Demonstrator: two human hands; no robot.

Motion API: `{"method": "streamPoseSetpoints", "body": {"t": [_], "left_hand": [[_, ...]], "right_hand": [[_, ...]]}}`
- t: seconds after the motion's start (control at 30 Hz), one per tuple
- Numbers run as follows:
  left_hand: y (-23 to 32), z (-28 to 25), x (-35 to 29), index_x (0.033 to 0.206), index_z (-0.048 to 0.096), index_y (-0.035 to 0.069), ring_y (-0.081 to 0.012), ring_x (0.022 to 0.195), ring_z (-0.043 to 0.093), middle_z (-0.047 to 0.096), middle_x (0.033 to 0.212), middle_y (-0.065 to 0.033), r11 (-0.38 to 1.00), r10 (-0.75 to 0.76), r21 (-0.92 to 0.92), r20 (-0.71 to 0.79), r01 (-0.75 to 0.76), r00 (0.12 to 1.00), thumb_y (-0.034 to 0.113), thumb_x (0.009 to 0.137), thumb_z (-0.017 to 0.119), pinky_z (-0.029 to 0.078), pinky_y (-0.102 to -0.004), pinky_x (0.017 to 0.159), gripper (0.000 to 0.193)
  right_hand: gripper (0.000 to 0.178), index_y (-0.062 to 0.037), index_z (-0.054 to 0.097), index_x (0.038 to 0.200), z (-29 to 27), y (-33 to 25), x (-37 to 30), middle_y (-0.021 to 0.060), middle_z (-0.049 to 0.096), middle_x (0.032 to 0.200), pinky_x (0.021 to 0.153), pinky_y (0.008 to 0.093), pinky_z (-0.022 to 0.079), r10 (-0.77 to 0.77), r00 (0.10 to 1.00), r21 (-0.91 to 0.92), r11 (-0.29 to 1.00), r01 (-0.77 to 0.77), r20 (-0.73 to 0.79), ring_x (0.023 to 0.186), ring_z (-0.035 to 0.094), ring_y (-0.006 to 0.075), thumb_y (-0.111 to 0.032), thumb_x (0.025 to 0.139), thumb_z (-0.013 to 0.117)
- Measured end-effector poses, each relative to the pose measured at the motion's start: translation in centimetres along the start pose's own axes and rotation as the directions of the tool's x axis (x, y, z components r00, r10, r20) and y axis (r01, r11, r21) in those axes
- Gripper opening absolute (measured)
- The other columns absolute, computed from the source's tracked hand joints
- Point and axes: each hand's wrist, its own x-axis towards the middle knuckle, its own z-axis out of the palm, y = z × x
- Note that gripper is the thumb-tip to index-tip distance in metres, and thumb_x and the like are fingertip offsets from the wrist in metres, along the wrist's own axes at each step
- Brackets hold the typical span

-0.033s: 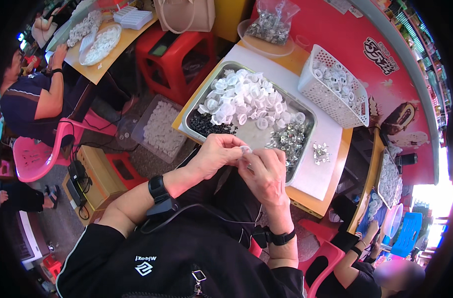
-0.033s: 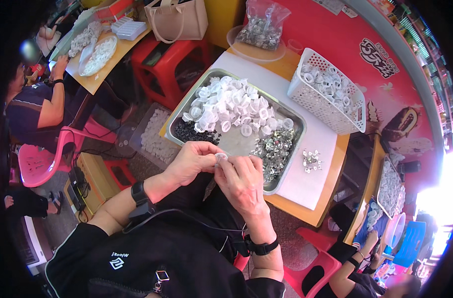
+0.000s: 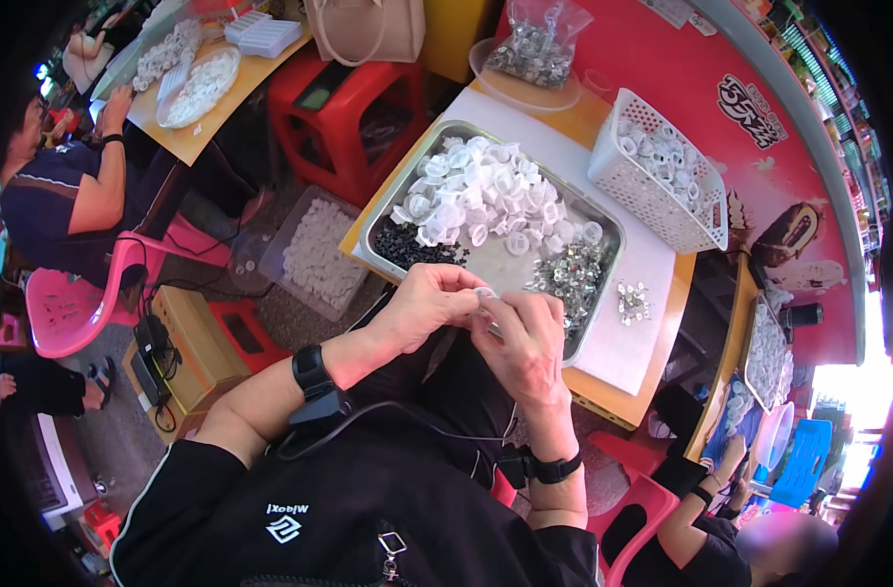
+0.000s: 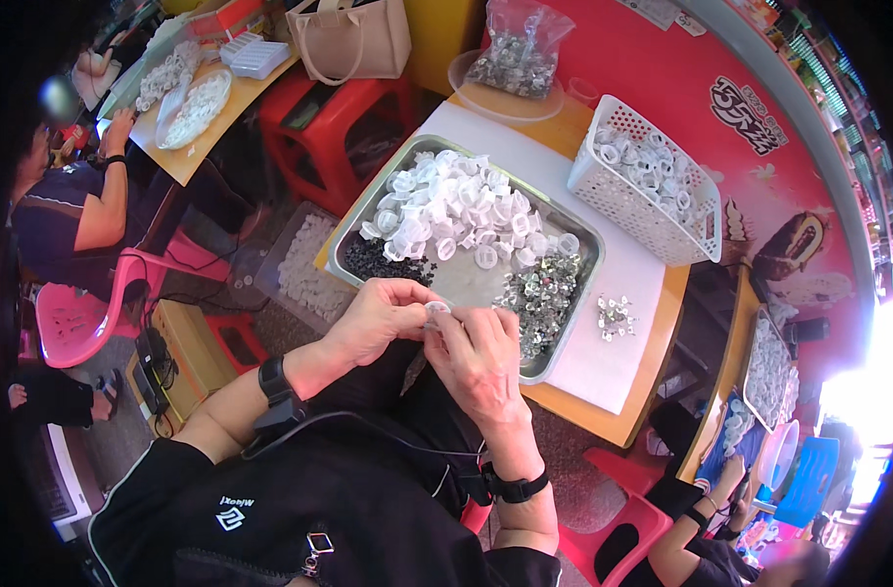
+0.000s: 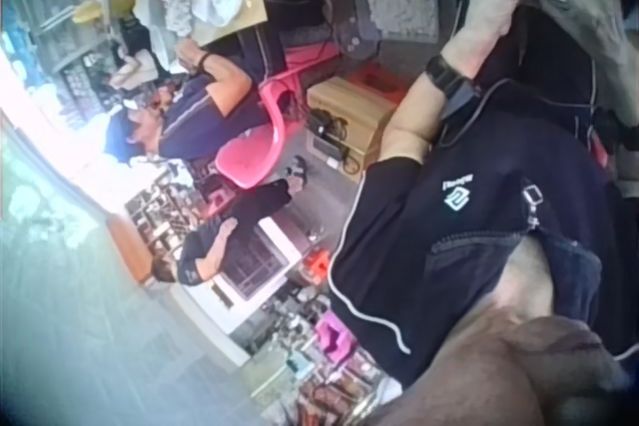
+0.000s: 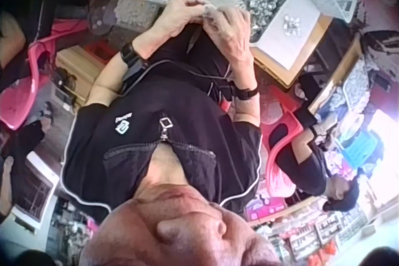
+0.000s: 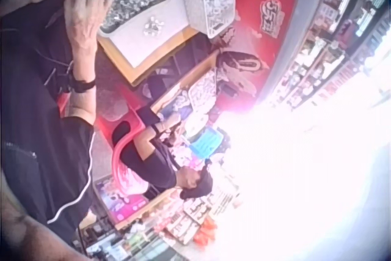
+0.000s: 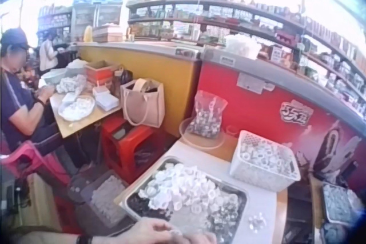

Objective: Manually assembling small white components into larger assemblies at a factory workstation.

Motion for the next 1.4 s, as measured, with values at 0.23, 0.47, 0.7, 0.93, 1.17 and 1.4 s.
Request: {"method": "streamPoseSetpoints", "body": {"t": [0.23,0.47,0.7,0.93,1.17,1.4], "left_hand": [[1.7,-0.9,-0.7,0.120,0.060,-0.005,-0.0167,0.102,0.064,0.064,0.114,-0.0113,0.960,-0.129,-0.219,0.218,0.177,0.967,0.009,0.094,0.059,0.054,-0.0320,0.090,0.030],[0.8,-2.0,-1.5,0.120,0.061,-0.001,-0.0163,0.101,0.064,0.065,0.112,-0.0103,0.957,-0.197,-0.175,0.198,0.233,0.960,0.014,0.093,0.062,0.055,-0.0318,0.090,0.031],[-0.9,-2.8,-1.8,0.115,0.065,-0.001,-0.0163,0.095,0.067,0.067,0.107,-0.0102,0.978,-0.207,0.050,0.117,0.203,0.971,0.016,0.092,0.063,0.057,-0.0315,0.084,0.028],[-0.7,-3.8,-2.3,0.117,0.062,-0.001,-0.0202,0.090,0.068,0.068,0.101,-0.0115,0.939,-0.262,-0.211,0.079,0.273,0.962,0.018,0.093,0.062,0.058,-0.0315,0.080,0.030],[-0.9,-4.8,-3.3,0.119,0.059,-0.003,-0.0222,0.089,0.069,0.067,0.102,-0.0124,0.899,-0.267,-0.318,0.145,0.301,0.953,0.017,0.095,0.059,0.058,-0.0328,0.081,0.032],[-0.7,-6.1,-3.9,0.121,0.057,-0.005,-0.0248,0.092,0.069,0.068,0.104,-0.0147,0.887,-0.231,-0.375,0.148,0.271,0.962,0.017,0.095,0.058,0.059,-0.0353,0.081,0.034]], "right_hand": [[0.034,-0.0109,0.069,0.097,-0.4,0.2,-0.2,0.0008,0.058,0.083,0.069,0.0314,0.041,-0.026,0.998,-0.032,0.999,0.024,-0.052,0.071,0.057,0.0169,-0.005,0.065,0.079],[0.027,-0.0067,0.065,0.099,0.2,-0.2,-1.5,0.0024,0.054,0.086,0.074,0.0331,0.042,-0.142,0.988,-0.058,0.988,0.146,0.055,0.073,0.056,0.0157,-0.010,0.074,0.074],[0.023,-0.0045,0.063,0.096,1.5,-1.0,-2.9,0.0035,0.051,0.082,0.073,0.0344,0.042,-0.139,0.970,-0.047,0.987,0.151,0.197,0.071,0.056,0.0181,-0.011,0.076,0.071],[0.009,-0.0059,0.070,0.090,1.9,1.5,-0.4,0.0118,0.062,0.089,0.075,0.0378,0.048,0.355,0.899,0.235,0.879,-0.414,0.256,0.082,0.062,0.0293,-0.010,0.081,0.069],[0.020,-0.0083,0.068,0.096,6.6,5.9,2.3,0.0085,0.059,0.090,0.075,0.0374,0.044,0.062,0.942,-0.041,0.998,-0.051,0.329,0.087,0.060,0.0264,-0.006,0.079,0.059],[0.021,-0.0071,0.066,0.098,7.0,6.4,2.9,0.0099,0.060,0.092,0.074,0.0372,0.047,-0.002,0.908,-0.150,0.986,0.071,0.419,0.088,0.061,0.0263,-0.005,0.079,0.059]]}}
